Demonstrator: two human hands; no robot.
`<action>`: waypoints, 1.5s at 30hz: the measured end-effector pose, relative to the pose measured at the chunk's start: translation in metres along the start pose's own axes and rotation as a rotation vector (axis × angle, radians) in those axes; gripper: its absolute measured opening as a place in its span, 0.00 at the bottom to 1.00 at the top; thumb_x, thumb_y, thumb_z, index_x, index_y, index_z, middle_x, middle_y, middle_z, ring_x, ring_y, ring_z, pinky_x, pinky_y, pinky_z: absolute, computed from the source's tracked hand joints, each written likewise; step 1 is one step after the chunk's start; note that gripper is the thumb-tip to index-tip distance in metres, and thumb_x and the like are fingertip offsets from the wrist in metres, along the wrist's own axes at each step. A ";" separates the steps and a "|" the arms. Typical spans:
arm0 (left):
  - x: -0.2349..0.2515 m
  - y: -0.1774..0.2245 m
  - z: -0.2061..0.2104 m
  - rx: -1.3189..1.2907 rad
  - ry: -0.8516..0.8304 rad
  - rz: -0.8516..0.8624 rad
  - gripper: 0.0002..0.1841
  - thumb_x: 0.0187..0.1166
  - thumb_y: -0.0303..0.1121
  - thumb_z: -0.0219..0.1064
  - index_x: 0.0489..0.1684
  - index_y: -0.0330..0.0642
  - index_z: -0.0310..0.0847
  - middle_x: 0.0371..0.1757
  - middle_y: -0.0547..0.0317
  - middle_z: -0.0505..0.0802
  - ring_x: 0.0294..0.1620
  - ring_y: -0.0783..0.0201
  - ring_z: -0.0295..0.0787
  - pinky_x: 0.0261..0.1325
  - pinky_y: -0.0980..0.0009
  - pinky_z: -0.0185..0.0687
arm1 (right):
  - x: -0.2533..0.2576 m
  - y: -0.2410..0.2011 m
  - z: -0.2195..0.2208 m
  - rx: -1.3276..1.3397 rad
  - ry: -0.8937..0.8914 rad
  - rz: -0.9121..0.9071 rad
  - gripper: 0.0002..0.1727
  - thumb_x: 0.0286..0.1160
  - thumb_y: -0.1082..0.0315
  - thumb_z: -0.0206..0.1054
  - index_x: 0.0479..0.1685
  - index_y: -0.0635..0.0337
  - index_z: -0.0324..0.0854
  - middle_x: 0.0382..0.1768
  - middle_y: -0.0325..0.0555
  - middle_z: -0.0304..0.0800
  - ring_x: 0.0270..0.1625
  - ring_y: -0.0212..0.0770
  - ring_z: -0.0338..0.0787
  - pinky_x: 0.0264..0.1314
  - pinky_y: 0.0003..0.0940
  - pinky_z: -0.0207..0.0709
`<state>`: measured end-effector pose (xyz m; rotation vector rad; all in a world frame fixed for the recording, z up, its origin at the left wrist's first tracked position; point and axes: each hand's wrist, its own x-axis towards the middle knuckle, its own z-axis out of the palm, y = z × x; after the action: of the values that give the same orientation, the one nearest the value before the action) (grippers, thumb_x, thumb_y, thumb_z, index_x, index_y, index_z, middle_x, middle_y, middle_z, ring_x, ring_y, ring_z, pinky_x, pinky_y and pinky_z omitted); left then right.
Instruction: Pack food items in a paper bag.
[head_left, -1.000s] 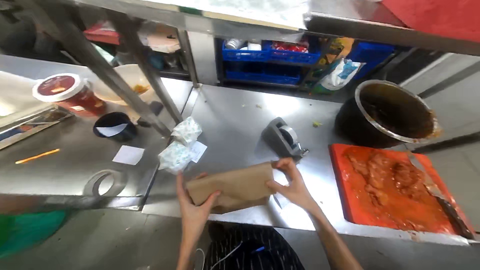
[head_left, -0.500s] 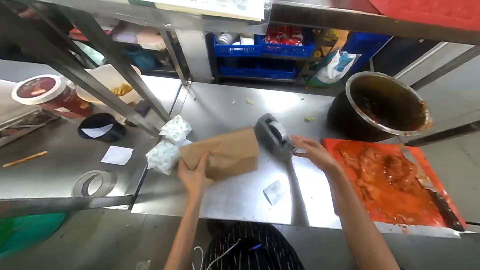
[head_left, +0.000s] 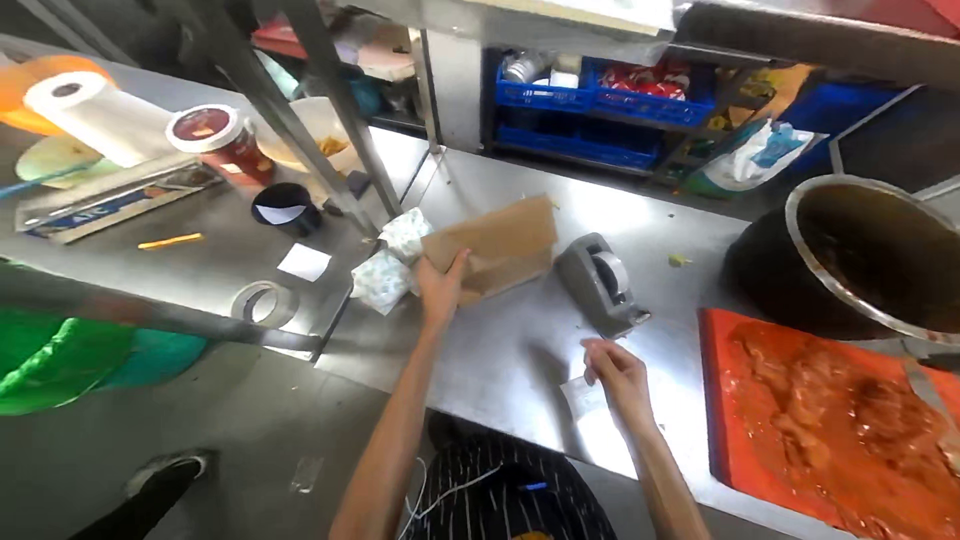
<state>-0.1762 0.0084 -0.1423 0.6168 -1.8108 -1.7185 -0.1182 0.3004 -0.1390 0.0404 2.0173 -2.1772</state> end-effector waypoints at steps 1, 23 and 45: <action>0.002 0.000 0.000 0.004 -0.006 0.007 0.33 0.69 0.31 0.80 0.72 0.28 0.70 0.58 0.46 0.91 0.59 0.64 0.91 0.68 0.64 0.86 | 0.009 -0.009 0.019 -0.031 -0.047 -0.061 0.09 0.77 0.73 0.64 0.45 0.64 0.88 0.24 0.35 0.89 0.23 0.28 0.85 0.30 0.26 0.83; 0.031 0.001 -0.018 0.129 -0.224 0.006 0.40 0.67 0.41 0.83 0.77 0.34 0.67 0.62 0.44 0.90 0.62 0.59 0.90 0.70 0.58 0.85 | 0.032 0.026 0.016 -0.569 0.141 -0.174 0.12 0.74 0.63 0.72 0.44 0.66 0.84 0.28 0.47 0.91 0.24 0.40 0.89 0.27 0.40 0.86; -0.188 0.001 0.145 0.130 -0.816 -0.286 0.23 0.89 0.49 0.59 0.65 0.41 0.87 0.91 0.37 0.61 0.88 0.44 0.63 0.84 0.47 0.65 | -0.045 -0.054 -0.160 -0.495 0.065 0.009 0.19 0.77 0.56 0.60 0.52 0.59 0.89 0.54 0.39 0.92 0.49 0.31 0.89 0.55 0.33 0.84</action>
<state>-0.1360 0.2414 -0.1598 0.2249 -2.4856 -2.2697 -0.0969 0.4678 -0.0927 0.0551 2.5224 -1.6310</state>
